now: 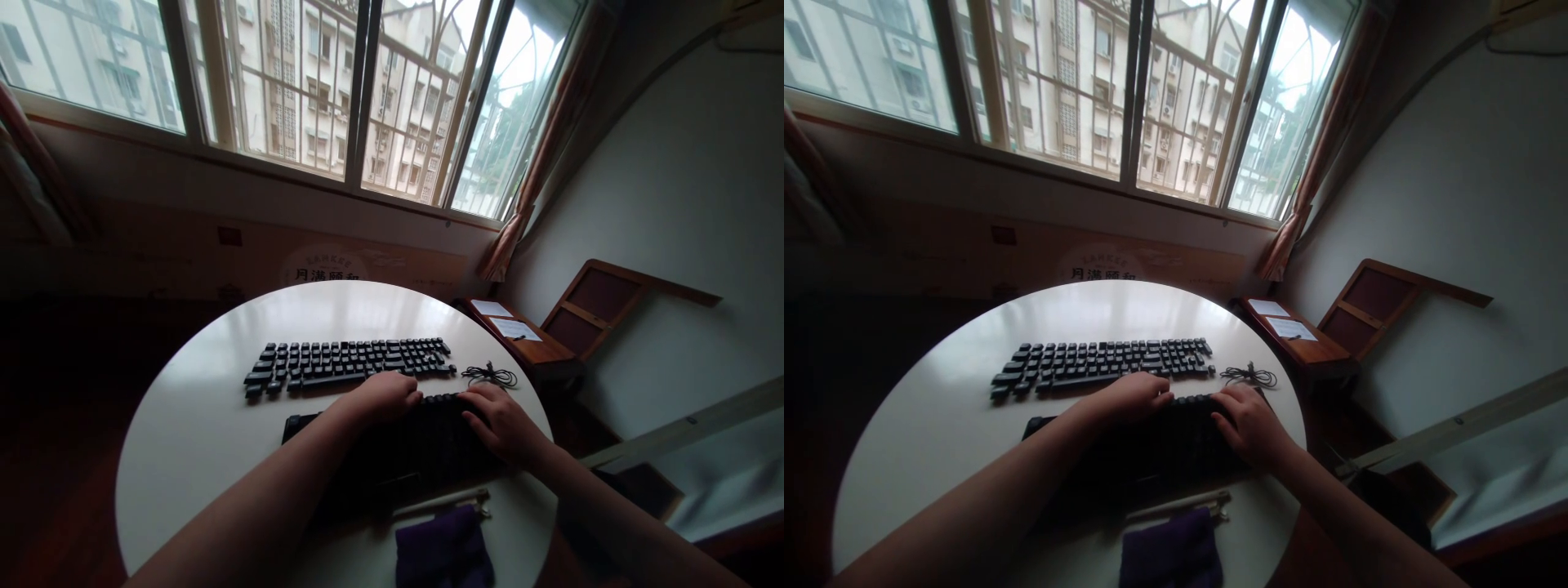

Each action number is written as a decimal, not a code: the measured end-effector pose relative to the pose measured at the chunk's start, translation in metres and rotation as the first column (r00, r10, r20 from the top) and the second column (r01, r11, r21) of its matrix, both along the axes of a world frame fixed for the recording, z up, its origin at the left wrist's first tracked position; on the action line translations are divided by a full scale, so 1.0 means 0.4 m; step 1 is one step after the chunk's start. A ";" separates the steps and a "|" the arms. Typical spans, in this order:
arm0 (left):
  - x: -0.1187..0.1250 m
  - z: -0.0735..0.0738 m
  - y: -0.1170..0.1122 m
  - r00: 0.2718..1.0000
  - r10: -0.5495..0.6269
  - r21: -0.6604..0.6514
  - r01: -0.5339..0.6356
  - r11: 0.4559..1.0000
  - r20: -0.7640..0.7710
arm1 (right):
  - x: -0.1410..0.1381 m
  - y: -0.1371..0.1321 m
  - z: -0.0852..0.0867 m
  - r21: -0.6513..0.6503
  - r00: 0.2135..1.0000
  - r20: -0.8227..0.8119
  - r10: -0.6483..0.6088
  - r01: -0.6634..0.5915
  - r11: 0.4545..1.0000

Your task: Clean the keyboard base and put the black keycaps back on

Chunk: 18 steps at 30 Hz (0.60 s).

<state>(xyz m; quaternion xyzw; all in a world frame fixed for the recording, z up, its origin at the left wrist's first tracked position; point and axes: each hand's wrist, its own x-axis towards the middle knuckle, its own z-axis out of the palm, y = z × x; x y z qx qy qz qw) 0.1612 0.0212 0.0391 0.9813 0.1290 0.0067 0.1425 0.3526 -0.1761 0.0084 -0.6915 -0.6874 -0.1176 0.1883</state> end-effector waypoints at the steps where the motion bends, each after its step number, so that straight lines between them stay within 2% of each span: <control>1: 0.000 -0.001 0.000 1.000 0.002 -0.001 -0.002 1.000 0.002 | -0.002 -0.001 -0.002 0.000 1.000 -0.001 -0.006 0.006 1.000; 5: 0.000 -0.005 0.002 1.000 0.007 -0.008 -0.007 1.000 -0.007 | -0.018 -0.003 -0.005 -0.003 0.999 0.008 -0.044 0.044 0.999; 12: -0.001 -0.009 0.001 1.000 0.009 0.005 -0.009 1.000 -0.005 | -0.039 -0.004 0.010 -0.075 0.999 -0.025 -0.029 0.027 0.997; 15: -0.005 -0.007 -0.002 1.000 0.003 0.022 -0.003 1.000 -0.009 | -0.029 -0.002 0.034 -0.116 0.995 -0.097 -0.010 -0.001 0.993; 18: -0.007 -0.005 -0.007 1.000 0.001 0.030 -0.001 1.000 -0.017 | -0.019 0.020 0.087 0.017 0.988 -0.152 0.032 -0.030 0.999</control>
